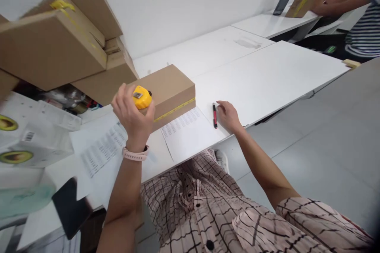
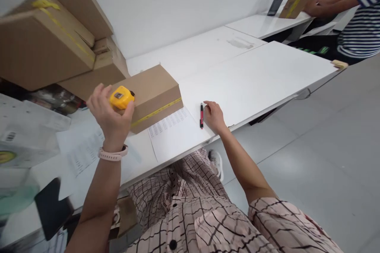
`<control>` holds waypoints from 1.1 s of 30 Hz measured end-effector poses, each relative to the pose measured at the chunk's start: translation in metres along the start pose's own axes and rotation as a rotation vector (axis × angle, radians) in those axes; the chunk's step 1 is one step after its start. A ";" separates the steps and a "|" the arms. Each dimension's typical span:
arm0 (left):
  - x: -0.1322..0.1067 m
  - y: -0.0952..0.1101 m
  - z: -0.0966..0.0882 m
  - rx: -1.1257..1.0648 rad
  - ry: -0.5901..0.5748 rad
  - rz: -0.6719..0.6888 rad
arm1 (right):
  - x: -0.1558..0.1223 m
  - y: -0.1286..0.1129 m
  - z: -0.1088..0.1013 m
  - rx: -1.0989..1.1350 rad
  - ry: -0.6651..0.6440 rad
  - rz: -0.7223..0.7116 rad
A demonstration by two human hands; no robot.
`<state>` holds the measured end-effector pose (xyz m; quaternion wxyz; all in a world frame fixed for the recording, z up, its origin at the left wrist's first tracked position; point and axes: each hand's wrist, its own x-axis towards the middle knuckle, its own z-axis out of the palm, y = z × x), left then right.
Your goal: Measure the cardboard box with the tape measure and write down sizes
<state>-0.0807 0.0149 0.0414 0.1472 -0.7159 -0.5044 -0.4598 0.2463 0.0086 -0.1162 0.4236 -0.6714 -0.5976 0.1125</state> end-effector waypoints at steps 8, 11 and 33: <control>0.019 -0.029 0.007 -0.105 -0.329 -0.378 | 0.000 0.002 -0.002 0.094 0.017 0.065; 0.020 -0.020 0.004 -0.235 -0.264 -0.437 | -0.006 -0.013 -0.009 0.133 0.222 0.039; 0.016 -0.036 -0.067 -0.869 -0.469 -0.755 | 0.102 -0.169 -0.017 1.033 -0.168 0.118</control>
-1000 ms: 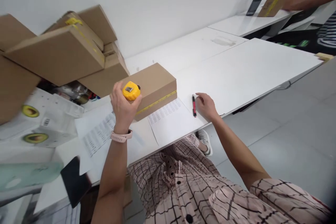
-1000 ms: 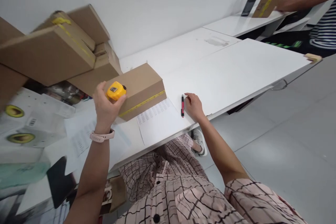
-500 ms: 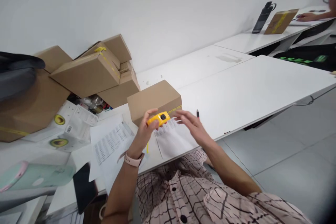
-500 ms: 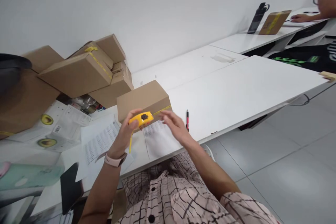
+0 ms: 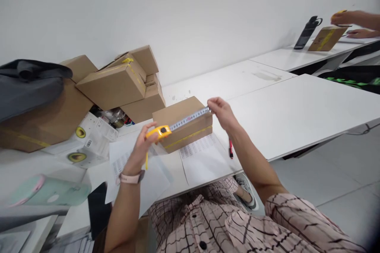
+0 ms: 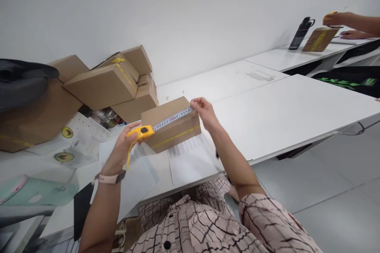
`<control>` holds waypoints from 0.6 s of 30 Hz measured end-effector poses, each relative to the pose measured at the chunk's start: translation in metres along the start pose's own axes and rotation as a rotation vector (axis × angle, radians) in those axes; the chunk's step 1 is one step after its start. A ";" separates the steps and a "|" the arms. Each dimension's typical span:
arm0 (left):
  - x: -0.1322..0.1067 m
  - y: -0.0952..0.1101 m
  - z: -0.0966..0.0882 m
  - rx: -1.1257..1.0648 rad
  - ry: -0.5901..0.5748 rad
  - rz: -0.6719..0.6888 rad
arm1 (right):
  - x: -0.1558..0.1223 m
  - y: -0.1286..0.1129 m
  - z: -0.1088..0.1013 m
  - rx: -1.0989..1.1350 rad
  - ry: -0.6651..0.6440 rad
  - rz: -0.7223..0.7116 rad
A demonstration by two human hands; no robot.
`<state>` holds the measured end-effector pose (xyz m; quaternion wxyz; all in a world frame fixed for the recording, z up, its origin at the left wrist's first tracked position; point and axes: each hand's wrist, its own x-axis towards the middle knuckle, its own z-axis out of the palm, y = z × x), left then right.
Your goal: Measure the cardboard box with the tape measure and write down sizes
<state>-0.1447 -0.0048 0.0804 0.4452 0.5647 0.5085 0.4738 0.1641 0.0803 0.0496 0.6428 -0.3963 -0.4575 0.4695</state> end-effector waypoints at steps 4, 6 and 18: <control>0.032 -0.006 -0.060 -0.001 0.138 -0.086 | 0.056 0.012 -0.011 -0.131 0.065 0.119; 0.041 -0.012 -0.082 0.010 0.153 -0.129 | 0.064 0.026 -0.010 -0.181 0.050 0.172; 0.063 -0.033 -0.072 -0.037 0.101 -0.209 | 0.063 0.070 -0.003 -0.263 -0.035 0.361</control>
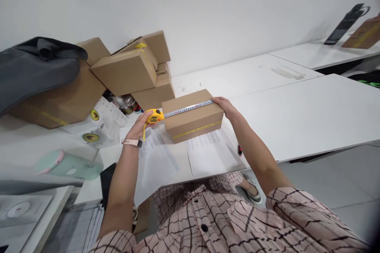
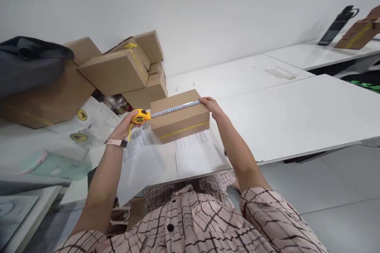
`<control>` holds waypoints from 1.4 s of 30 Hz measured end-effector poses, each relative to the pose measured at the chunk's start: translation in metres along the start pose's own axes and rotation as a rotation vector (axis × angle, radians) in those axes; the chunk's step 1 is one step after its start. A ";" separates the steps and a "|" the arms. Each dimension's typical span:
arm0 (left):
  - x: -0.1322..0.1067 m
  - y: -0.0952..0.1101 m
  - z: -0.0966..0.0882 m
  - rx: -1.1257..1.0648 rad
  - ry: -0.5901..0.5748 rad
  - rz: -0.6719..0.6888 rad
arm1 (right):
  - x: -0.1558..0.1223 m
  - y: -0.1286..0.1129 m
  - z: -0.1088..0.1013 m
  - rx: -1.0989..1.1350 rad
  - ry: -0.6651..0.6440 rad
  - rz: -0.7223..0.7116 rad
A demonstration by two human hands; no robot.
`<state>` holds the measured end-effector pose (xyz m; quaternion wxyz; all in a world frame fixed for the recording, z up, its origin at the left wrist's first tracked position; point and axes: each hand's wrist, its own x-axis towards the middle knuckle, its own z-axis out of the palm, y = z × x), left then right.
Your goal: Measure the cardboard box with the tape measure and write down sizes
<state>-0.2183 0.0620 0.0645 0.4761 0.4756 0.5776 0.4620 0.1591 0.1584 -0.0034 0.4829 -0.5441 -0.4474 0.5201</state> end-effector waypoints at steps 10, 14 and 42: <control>0.000 0.000 -0.002 0.019 0.013 -0.018 | -0.011 -0.006 0.002 -0.033 0.096 0.023; 0.001 -0.001 0.001 0.048 0.022 0.003 | -0.015 -0.012 0.003 -0.132 0.119 -0.037; -0.131 -0.016 0.181 -0.617 -0.379 -0.246 | 0.060 -0.065 0.103 -0.976 -0.281 -0.380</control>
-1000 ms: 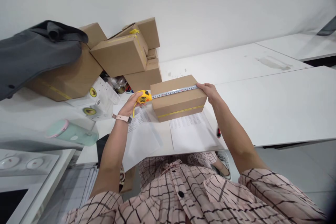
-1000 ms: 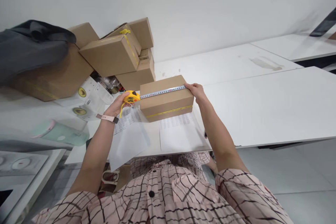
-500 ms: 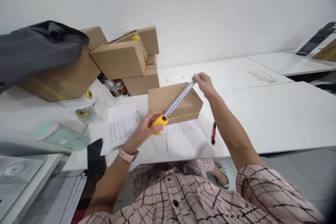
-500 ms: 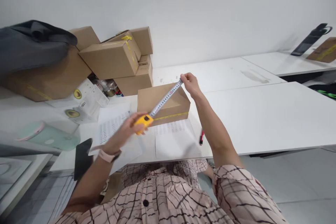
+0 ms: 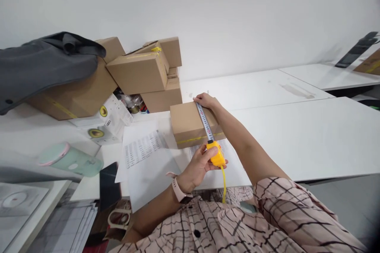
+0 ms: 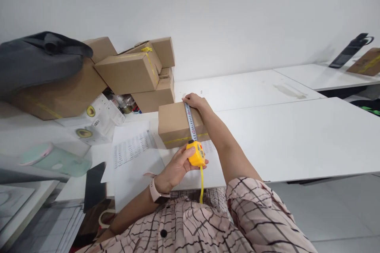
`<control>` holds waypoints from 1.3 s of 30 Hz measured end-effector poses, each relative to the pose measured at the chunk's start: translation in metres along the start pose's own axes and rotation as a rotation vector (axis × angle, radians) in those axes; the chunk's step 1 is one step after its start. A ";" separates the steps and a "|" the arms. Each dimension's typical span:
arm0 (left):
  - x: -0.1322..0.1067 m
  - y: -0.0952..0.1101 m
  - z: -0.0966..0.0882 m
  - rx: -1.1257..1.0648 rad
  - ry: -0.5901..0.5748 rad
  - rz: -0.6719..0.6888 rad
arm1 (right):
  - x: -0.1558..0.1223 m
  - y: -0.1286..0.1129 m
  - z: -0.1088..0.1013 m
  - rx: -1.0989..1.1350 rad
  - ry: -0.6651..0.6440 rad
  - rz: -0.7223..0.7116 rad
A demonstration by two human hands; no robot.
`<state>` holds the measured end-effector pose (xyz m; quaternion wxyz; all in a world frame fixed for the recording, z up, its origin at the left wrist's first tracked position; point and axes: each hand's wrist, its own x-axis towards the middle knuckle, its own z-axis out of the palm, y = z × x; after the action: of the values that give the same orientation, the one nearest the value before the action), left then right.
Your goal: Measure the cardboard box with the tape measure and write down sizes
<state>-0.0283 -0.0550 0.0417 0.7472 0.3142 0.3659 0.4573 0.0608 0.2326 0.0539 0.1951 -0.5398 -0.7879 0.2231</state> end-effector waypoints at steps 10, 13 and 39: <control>0.012 0.005 -0.002 0.004 0.044 0.054 | 0.002 0.002 0.000 -0.037 0.009 0.034; 0.019 0.007 -0.004 -0.008 0.073 0.056 | 0.001 0.003 0.000 -0.042 0.010 0.039; 0.017 0.015 -0.008 -0.002 0.101 0.094 | -0.013 -0.003 -0.017 0.242 0.107 -0.117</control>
<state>-0.0361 -0.0324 0.0451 0.7058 0.3067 0.3874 0.5077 0.0720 0.2214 0.0686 0.3132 -0.4766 -0.7738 0.2755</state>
